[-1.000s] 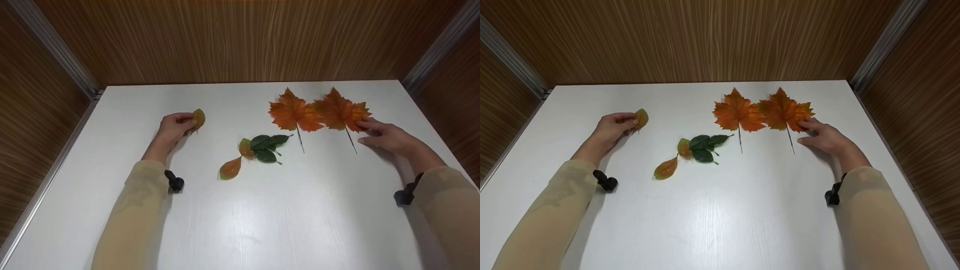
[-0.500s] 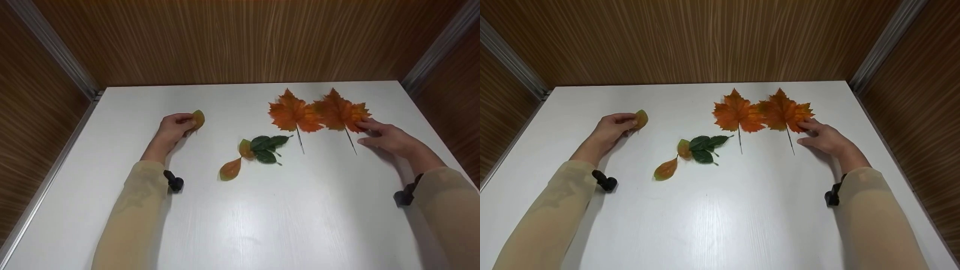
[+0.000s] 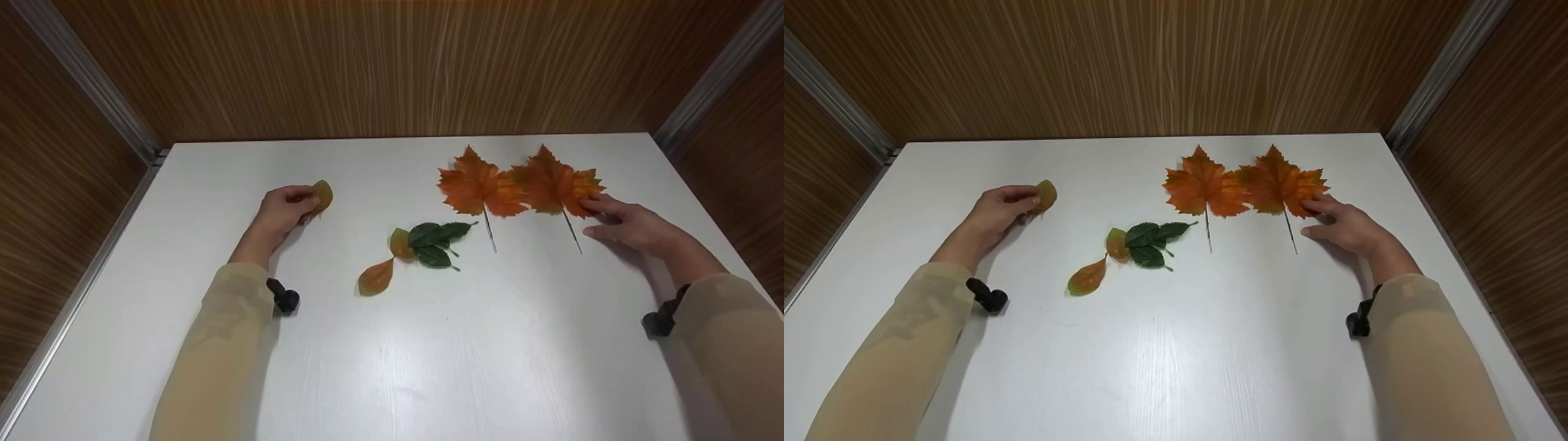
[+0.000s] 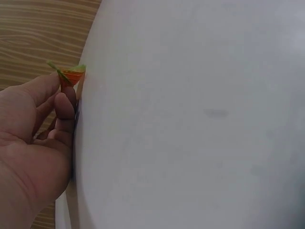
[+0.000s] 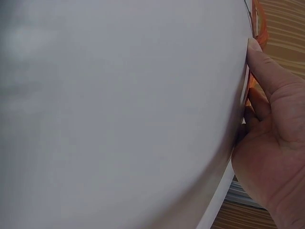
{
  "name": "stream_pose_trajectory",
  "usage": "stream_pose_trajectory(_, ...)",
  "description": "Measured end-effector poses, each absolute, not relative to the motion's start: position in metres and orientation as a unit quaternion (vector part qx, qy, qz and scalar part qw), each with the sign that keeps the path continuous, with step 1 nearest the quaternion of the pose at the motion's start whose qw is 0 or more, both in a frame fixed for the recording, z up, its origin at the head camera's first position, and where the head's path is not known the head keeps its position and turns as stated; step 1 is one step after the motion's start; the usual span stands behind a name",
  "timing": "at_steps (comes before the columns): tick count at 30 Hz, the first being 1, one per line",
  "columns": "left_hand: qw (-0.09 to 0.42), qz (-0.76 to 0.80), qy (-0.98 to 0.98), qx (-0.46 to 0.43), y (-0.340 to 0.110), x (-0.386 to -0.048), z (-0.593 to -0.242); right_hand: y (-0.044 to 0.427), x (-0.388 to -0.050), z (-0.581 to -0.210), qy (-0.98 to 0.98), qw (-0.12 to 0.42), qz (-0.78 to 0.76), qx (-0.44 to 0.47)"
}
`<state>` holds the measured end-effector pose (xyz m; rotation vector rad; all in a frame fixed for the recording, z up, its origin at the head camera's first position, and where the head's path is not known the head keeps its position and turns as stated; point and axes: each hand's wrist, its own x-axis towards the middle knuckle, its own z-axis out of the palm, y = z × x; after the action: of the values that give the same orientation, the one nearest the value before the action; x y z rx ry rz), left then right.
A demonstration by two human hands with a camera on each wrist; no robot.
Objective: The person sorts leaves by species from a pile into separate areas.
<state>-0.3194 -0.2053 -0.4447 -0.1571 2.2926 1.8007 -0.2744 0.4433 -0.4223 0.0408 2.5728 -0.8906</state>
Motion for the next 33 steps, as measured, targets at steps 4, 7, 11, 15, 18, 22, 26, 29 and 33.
stream_pose_trajectory(4,0.105,0.612,0.782,-0.052,-0.2055,-0.3190,-0.4458,0.4431,-0.2740,-0.4219,0.923,0.208,-0.322,0.014)
stream_pose_trajectory(7,0.100,0.611,0.783,-0.052,-0.2056,-0.3185,-0.4463,0.4427,-0.2738,-0.4213,0.924,0.208,-0.320,0.012)
stream_pose_trajectory(11,0.095,0.616,0.780,-0.055,-0.2047,-0.3173,-0.4456,0.4423,-0.2737,-0.4199,0.924,0.207,-0.320,0.009)
stream_pose_trajectory(15,0.089,0.625,0.774,-0.054,-0.2039,-0.3168,-0.4454,0.4425,-0.2734,-0.4201,0.924,0.208,-0.320,0.009)
stream_pose_trajectory(18,0.084,0.629,0.771,-0.050,-0.2035,-0.3165,-0.4460,0.4424,-0.2728,-0.4214,0.926,0.206,-0.315,0.008)
stream_pose_trajectory(22,0.076,0.630,0.771,-0.051,-0.2035,-0.3164,-0.4473,0.4423,-0.2736,-0.4224,0.928,0.204,-0.310,0.005)
stream_pose_trajectory(26,0.070,0.634,0.768,-0.058,-0.2038,-0.3164,-0.4478,0.4424,-0.2744,-0.4227,0.928,0.206,-0.310,0.004)
stream_pose_trajectory(29,0.070,0.637,0.765,-0.060,-0.2038,-0.3154,-0.4463,0.4423,-0.2747,-0.4224,0.928,0.207,-0.309,0.006)
stream_pose_trajectory(33,0.074,0.640,0.762,-0.061,-0.2040,-0.3136,-0.4430,0.4420,-0.2745,-0.4215,0.928,0.208,-0.309,0.009)
